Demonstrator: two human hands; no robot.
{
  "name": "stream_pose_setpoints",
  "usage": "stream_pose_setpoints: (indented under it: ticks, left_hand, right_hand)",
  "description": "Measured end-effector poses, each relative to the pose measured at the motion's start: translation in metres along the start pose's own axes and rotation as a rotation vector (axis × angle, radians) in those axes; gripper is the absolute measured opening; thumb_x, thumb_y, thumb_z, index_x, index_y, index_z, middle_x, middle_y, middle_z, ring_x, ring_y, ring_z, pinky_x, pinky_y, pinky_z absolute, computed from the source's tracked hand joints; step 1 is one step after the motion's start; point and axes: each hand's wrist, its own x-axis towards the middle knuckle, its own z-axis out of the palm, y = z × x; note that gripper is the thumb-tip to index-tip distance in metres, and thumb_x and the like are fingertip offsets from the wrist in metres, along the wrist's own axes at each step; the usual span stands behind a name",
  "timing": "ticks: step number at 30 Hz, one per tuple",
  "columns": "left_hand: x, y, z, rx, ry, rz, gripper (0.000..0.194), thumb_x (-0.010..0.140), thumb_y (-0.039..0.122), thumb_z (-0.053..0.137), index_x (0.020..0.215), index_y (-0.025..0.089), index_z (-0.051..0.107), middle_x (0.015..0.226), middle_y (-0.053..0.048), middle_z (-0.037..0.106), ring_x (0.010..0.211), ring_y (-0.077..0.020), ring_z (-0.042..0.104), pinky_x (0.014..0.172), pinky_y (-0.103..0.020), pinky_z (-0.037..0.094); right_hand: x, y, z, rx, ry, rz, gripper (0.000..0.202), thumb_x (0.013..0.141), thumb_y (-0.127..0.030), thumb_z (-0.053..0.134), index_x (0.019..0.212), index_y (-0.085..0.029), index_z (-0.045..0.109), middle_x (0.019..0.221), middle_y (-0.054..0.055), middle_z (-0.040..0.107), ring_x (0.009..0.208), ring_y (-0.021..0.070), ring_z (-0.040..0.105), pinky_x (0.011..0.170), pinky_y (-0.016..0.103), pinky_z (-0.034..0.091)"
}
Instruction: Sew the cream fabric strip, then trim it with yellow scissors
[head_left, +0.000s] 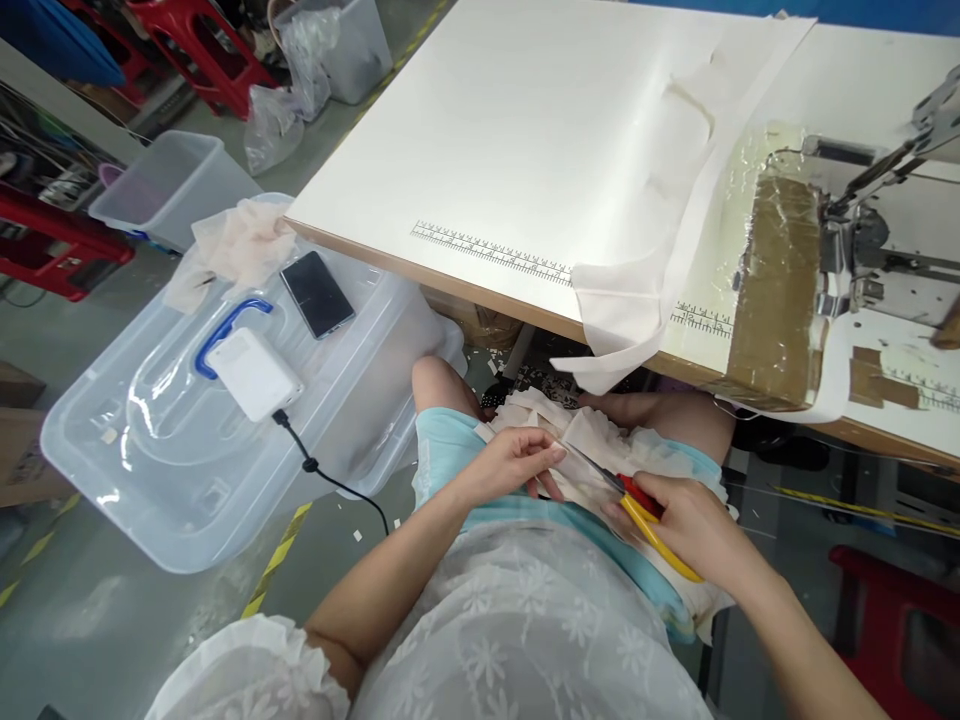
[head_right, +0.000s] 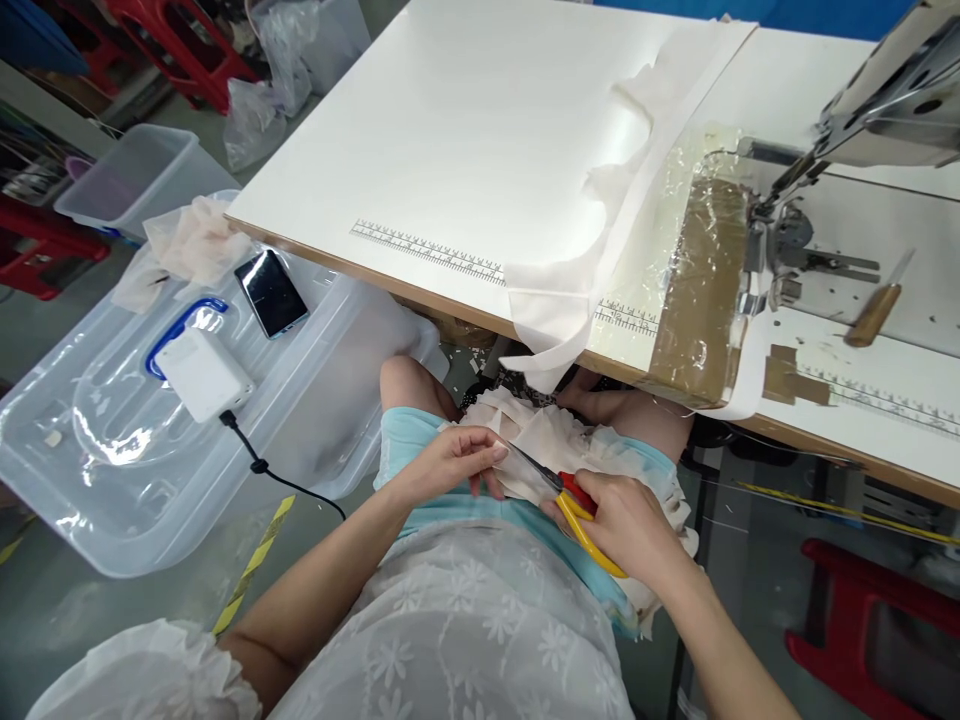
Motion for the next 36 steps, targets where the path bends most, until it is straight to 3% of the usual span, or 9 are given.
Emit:
stream_pose_setpoints:
  ticks: [6,10,13,16,20,22,26,28,36]
  left_hand:
    - [0.022,0.018,-0.013,0.605,0.597,0.514,0.04,0.091,0.035,0.058,0.126,0.015,0.057,0.122,-0.014,0.059,0.109,-0.0233,0.056,0.094,-0.036,0.046]
    - [0.053,0.028,-0.006,0.58,0.483,0.677,0.027,0.092,0.039,0.056,0.097,0.015,0.066,0.105,-0.011,0.065,0.104,-0.023,0.058,0.094,-0.035,0.045]
    - [0.063,0.014,-0.015,0.365,0.454,0.405,0.031,0.096,0.038,0.046,0.084,0.015,0.064,0.078,-0.004,0.066,0.074,-0.0162,0.062,0.071,-0.026,0.049]
    - [0.055,-0.015,-0.043,0.267,0.643,0.001,0.024,0.095,0.031,0.046,0.085,0.014,0.061,0.061,0.0,0.06,0.055,-0.015,0.059,0.057,-0.024,0.045]
    - [0.024,-0.048,-0.06,0.319,0.781,-0.127,0.012,0.086,0.015,0.054,0.095,0.014,0.06,0.047,0.005,0.049,0.054,-0.0179,0.059,0.059,-0.025,0.044]
    - [0.007,-0.05,-0.046,0.296,0.728,-0.111,0.014,0.087,0.019,0.053,0.099,0.016,0.06,0.05,0.005,0.051,0.054,-0.0174,0.061,0.059,-0.025,0.046]
    - [-0.014,-0.024,0.0,0.028,0.136,0.063,0.033,0.096,0.039,0.043,0.11,0.016,0.061,0.078,-0.005,0.067,0.074,-0.0183,0.069,0.061,-0.025,0.052]
    - [-0.017,-0.007,0.015,0.007,-0.025,0.119,0.034,0.094,0.038,0.049,0.118,0.016,0.058,0.091,-0.007,0.068,0.082,-0.0176,0.067,0.064,-0.025,0.053]
    - [-0.009,0.014,0.014,0.475,0.276,0.4,0.027,0.09,0.039,0.059,0.076,0.016,0.065,0.107,-0.008,0.062,0.068,-0.0091,0.053,0.059,-0.022,0.042]
  right_hand:
    - [-0.018,0.012,0.011,0.167,0.073,0.018,0.042,0.088,-0.057,0.049,0.064,-0.025,0.036,0.056,-0.004,0.043,0.052,0.0154,0.047,0.05,0.025,0.035]
    - [-0.023,0.012,0.013,0.22,0.172,0.019,0.037,0.088,-0.052,0.052,0.066,-0.024,0.042,0.057,-0.004,0.048,0.053,0.0145,0.048,0.05,0.024,0.038]
    - [-0.03,0.018,0.013,0.239,0.259,0.022,0.036,0.086,-0.051,0.056,0.066,-0.023,0.046,0.057,-0.003,0.053,0.051,0.0136,0.049,0.049,0.023,0.039]
    - [-0.039,0.031,0.017,0.279,0.356,0.05,0.036,0.086,-0.052,0.057,0.066,-0.023,0.052,0.056,-0.003,0.053,0.05,0.0132,0.05,0.048,0.022,0.039]
    - [-0.044,0.041,0.022,0.325,0.385,0.105,0.038,0.082,-0.056,0.062,0.066,-0.022,0.056,0.056,-0.003,0.053,0.051,0.0138,0.05,0.048,0.022,0.041]
    - [-0.04,0.037,0.022,0.346,0.358,0.123,0.04,0.08,-0.058,0.063,0.065,-0.022,0.056,0.055,-0.003,0.052,0.051,0.0138,0.049,0.048,0.022,0.041]
    - [-0.027,0.019,0.015,0.414,0.265,0.119,0.041,0.08,-0.058,0.06,0.064,-0.022,0.054,0.053,-0.003,0.049,0.05,0.0133,0.045,0.047,0.023,0.038]
    - [-0.024,0.012,0.012,0.451,0.19,0.105,0.04,0.081,-0.057,0.059,0.065,-0.021,0.053,0.055,-0.004,0.047,0.052,0.0132,0.044,0.048,0.024,0.037]
    - [-0.019,0.011,0.006,0.602,-0.151,-0.022,0.036,0.093,-0.052,0.051,0.073,-0.022,0.044,0.068,-0.005,0.038,0.062,0.013,0.037,0.056,0.025,0.032]
